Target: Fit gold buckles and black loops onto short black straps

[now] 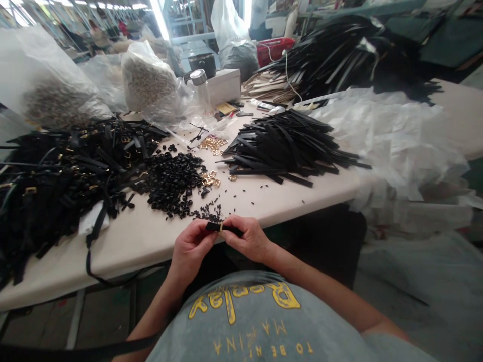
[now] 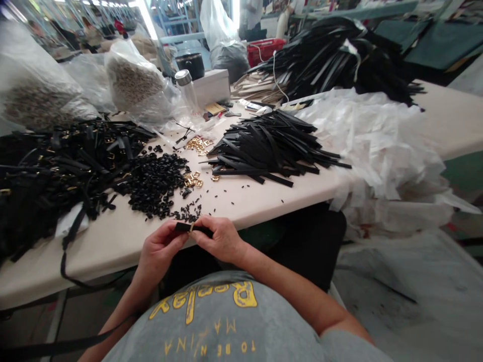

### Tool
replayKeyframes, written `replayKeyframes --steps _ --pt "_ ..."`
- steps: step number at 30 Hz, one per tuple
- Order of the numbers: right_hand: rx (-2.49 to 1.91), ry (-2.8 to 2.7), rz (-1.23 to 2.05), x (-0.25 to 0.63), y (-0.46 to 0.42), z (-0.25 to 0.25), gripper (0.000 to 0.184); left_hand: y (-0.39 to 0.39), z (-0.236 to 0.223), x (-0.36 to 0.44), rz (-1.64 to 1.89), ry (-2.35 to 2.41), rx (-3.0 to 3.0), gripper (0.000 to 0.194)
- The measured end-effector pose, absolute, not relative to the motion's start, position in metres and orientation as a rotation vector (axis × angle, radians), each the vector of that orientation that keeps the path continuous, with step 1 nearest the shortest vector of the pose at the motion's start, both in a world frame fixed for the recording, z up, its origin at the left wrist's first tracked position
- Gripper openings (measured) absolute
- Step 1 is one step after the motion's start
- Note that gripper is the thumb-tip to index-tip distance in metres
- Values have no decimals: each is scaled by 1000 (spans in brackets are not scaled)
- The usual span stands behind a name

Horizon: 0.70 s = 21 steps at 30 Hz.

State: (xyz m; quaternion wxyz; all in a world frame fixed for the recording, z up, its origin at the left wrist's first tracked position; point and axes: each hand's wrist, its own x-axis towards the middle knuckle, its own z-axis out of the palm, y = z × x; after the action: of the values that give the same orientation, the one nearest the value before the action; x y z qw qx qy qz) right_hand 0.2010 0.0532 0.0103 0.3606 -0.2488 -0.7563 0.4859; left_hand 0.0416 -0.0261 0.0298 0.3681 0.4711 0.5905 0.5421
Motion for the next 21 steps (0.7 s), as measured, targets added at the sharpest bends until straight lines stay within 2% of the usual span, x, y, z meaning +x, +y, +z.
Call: replayKeyframes --steps 8,13,16,21 --pt "-651 -1961 1203 204 48 15 12 -35 29 37 1293 1440 1251 20" --pt "-675 -2009 1203 205 48 16 14 -33 26 37 1287 1437 1045 18" --pt "-634 -1974 1377 204 48 15 16 -31 22 38 1276 1345 843 24" --pt "-620 -1654 1910 202 45 9 21 -28 18 40 1273 1223 592 25"
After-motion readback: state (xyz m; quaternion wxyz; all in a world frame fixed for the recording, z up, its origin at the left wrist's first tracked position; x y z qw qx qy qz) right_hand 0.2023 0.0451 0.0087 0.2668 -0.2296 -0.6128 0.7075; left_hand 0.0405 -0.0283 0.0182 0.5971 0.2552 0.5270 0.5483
